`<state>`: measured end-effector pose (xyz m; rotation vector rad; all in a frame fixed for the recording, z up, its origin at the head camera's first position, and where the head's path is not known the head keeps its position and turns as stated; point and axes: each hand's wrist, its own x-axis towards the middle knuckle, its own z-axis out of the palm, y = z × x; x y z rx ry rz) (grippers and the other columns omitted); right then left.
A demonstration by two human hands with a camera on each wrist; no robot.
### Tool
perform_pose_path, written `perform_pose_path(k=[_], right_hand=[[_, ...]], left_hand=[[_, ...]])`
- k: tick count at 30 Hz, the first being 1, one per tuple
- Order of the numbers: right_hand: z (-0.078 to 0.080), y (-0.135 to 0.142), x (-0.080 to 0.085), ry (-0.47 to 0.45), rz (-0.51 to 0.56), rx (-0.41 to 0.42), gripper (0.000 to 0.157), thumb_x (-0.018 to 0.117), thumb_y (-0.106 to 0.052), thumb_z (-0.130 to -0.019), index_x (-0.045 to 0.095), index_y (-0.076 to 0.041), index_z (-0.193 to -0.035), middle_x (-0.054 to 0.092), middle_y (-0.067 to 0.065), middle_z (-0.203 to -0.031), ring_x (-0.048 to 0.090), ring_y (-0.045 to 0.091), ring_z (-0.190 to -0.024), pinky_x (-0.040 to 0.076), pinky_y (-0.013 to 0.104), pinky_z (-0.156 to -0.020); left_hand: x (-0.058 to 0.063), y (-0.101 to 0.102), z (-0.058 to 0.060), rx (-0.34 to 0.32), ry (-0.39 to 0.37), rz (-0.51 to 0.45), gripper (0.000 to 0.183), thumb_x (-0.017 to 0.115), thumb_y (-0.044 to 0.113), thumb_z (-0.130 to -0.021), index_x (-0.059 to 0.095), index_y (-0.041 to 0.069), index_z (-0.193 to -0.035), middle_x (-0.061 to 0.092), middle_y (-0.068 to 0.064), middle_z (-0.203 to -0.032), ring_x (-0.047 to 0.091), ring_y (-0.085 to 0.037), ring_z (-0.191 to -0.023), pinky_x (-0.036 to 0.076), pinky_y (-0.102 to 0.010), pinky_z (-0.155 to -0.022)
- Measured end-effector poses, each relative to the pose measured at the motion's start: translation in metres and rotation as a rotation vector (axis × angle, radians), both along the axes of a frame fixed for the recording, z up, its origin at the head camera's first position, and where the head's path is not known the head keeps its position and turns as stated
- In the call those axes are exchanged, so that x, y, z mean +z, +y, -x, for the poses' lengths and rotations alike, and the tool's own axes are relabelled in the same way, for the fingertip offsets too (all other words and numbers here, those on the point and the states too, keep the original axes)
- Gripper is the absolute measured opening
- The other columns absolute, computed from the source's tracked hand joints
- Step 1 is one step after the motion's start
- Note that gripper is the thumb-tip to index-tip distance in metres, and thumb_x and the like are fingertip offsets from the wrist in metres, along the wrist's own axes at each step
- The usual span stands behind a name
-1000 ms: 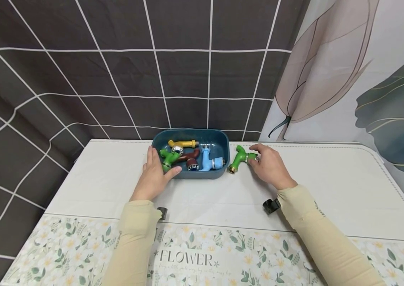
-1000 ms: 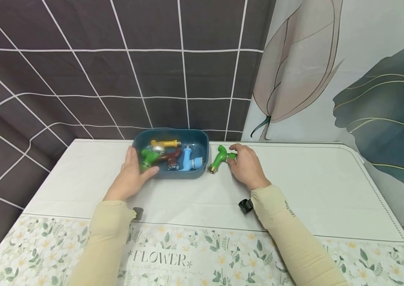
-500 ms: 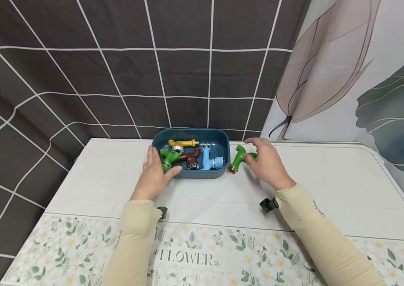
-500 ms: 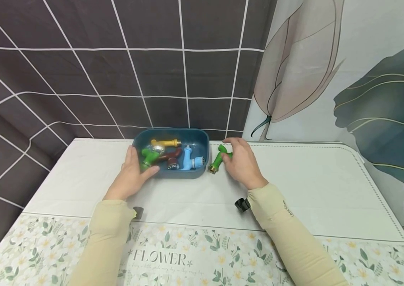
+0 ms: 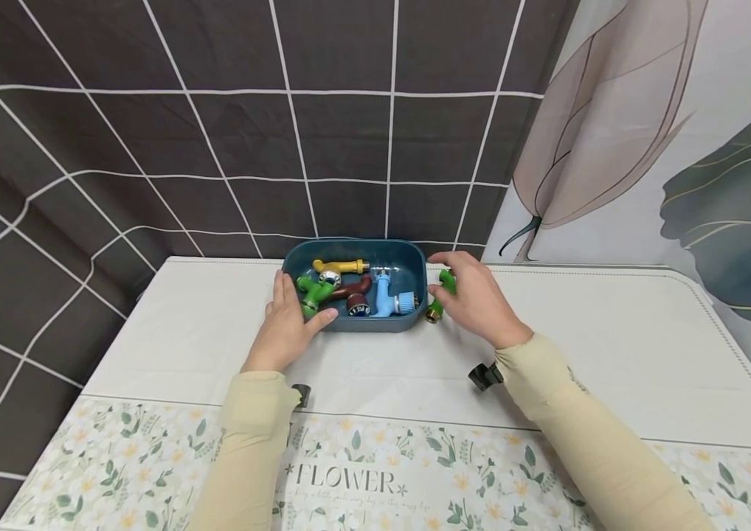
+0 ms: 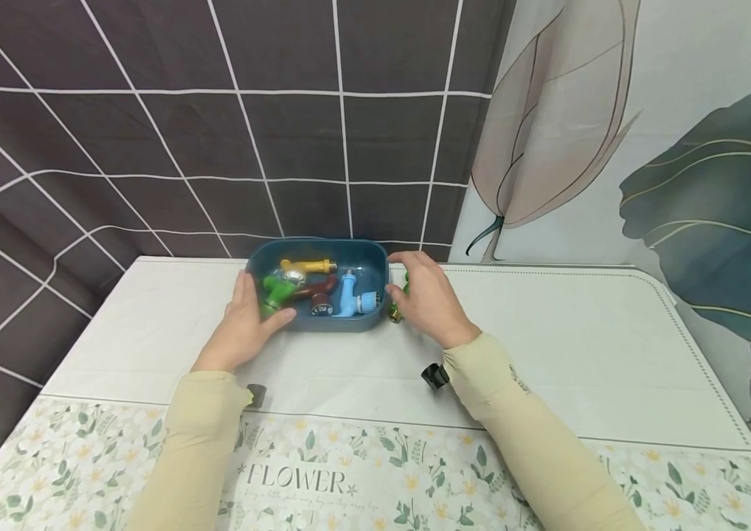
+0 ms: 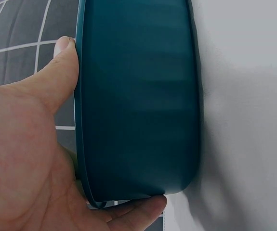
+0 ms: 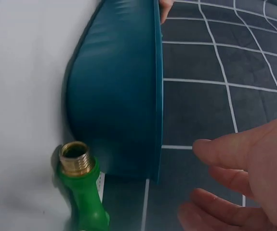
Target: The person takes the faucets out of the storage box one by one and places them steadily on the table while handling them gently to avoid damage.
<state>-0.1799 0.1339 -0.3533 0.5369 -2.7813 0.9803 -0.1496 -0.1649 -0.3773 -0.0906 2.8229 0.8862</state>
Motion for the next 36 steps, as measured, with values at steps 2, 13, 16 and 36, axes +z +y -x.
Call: perform_pose_path(k=[2, 13, 16, 36], right_hand=[[0.001, -0.003, 0.001, -0.003, 0.004, 0.015, 0.045, 0.072, -0.01, -0.093, 0.058, -0.002, -0.135, 0.058, 0.018, -0.136, 0.056, 0.034, -0.122, 0.046, 0.05, -0.101], [0.005, -0.015, -0.002, -0.056, 0.006, 0.096, 0.04, 0.071, -0.009, -0.093, 0.062, -0.002, -0.131, 0.062, 0.017, -0.13, 0.062, 0.036, -0.115, 0.051, 0.047, -0.095], [0.007, -0.016, -0.004, -0.079, 0.003, 0.119, 0.038, 0.072, -0.008, -0.093, 0.063, -0.001, -0.129, 0.063, 0.016, -0.128, 0.064, 0.035, -0.113, 0.053, 0.045, -0.095], [0.015, -0.036, 0.0, -0.112, -0.085, 0.234, 0.041, 0.076, -0.006, -0.09, 0.065, -0.001, -0.129, 0.066, 0.015, -0.126, 0.064, 0.03, -0.107, 0.054, 0.042, -0.093]], left_hand=[[0.0, 0.0, 0.0, -0.001, 0.003, -0.002, 0.11, 0.06, 0.057, -0.096, -0.009, -0.003, -0.158, -0.02, -0.014, -0.166, 0.009, -0.047, -0.15, 0.024, -0.058, -0.116], [0.0, 0.0, -0.001, 0.0, 0.003, -0.01, 0.11, 0.061, 0.056, -0.096, -0.008, -0.003, -0.158, -0.021, -0.013, -0.166, 0.008, -0.047, -0.15, 0.023, -0.057, -0.117], [0.0, -0.001, -0.001, -0.007, 0.007, -0.016, 0.11, 0.06, 0.056, -0.096, -0.008, -0.004, -0.157, -0.021, -0.014, -0.166, 0.008, -0.048, -0.15, 0.023, -0.057, -0.117], [0.0, 0.0, -0.001, -0.006, 0.002, -0.007, 0.11, 0.06, 0.057, -0.096, -0.009, -0.003, -0.158, -0.021, -0.014, -0.166, 0.008, -0.048, -0.15, 0.024, -0.058, -0.117]])
